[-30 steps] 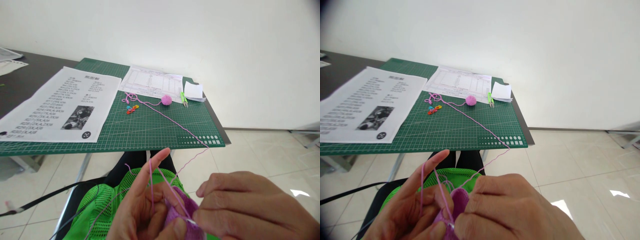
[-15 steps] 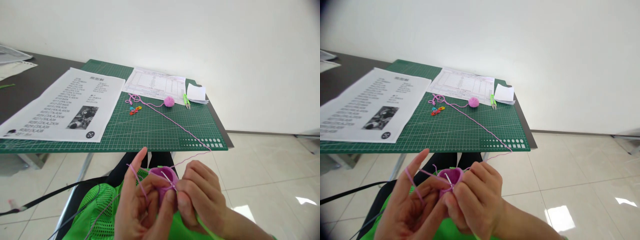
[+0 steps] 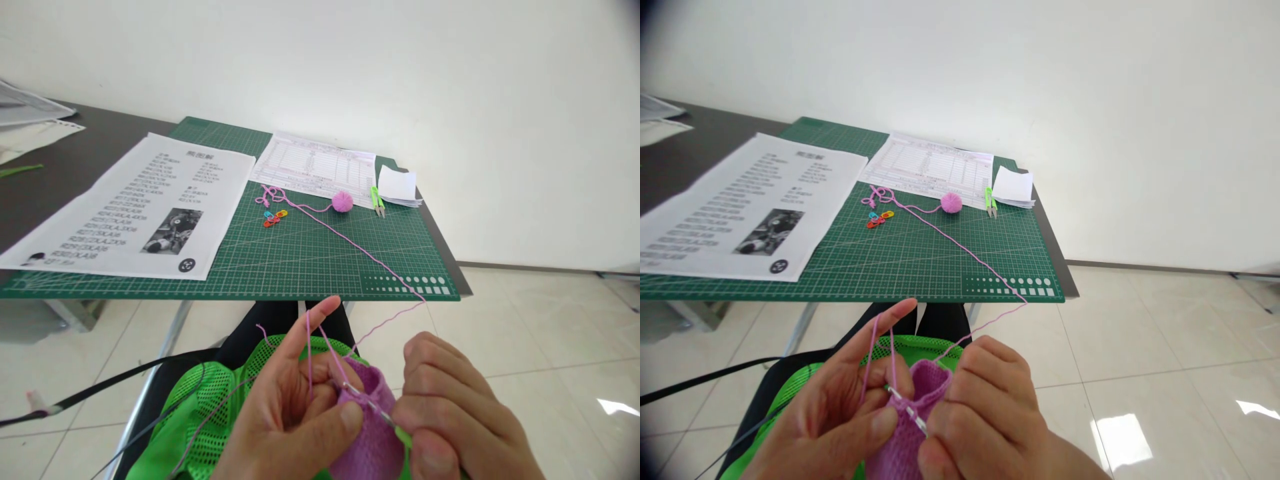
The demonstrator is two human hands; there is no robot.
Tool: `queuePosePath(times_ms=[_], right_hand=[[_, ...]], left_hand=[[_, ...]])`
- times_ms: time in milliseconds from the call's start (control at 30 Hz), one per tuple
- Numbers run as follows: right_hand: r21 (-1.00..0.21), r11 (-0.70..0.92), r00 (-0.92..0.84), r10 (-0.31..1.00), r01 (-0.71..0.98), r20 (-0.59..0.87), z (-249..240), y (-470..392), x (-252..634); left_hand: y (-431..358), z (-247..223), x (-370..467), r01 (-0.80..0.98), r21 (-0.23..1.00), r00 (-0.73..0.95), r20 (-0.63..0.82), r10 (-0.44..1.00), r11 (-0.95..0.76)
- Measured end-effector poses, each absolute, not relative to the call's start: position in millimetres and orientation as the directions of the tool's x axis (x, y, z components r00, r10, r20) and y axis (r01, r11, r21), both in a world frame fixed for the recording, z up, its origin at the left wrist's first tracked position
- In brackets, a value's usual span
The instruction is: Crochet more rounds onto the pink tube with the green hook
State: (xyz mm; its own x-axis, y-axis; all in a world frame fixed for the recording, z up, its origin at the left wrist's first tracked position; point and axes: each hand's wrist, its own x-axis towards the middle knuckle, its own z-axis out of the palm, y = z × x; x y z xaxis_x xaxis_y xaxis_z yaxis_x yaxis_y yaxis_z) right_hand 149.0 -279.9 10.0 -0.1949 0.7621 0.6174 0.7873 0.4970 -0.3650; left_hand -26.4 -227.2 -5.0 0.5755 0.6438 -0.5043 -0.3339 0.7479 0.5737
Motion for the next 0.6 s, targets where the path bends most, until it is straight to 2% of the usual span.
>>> queuePosePath(times_ms=[133,400,600], right_hand=[[-0.37,0.448,-0.169,0.792,0.814,0.587,21.0,-285.8,151.7],[-0.351,0.506,-0.283,0.804,0.788,0.523,33.1,-283.6,165.2],[-0.457,0.499,-0.261,0.833,0.736,0.488,41.2,-279.5,165.0]], left_hand=[[-226.6,-4.2,-27.0,-0.32,0.578,0.601,-0.489,0.632,0.751],[-227.3,-2.5,-27.0,-0.303,0.6,0.627,-0.46,0.629,0.74],[-229.8,-3.2,-25.7,-0.315,0.608,0.616,-0.452,0.645,0.728]])
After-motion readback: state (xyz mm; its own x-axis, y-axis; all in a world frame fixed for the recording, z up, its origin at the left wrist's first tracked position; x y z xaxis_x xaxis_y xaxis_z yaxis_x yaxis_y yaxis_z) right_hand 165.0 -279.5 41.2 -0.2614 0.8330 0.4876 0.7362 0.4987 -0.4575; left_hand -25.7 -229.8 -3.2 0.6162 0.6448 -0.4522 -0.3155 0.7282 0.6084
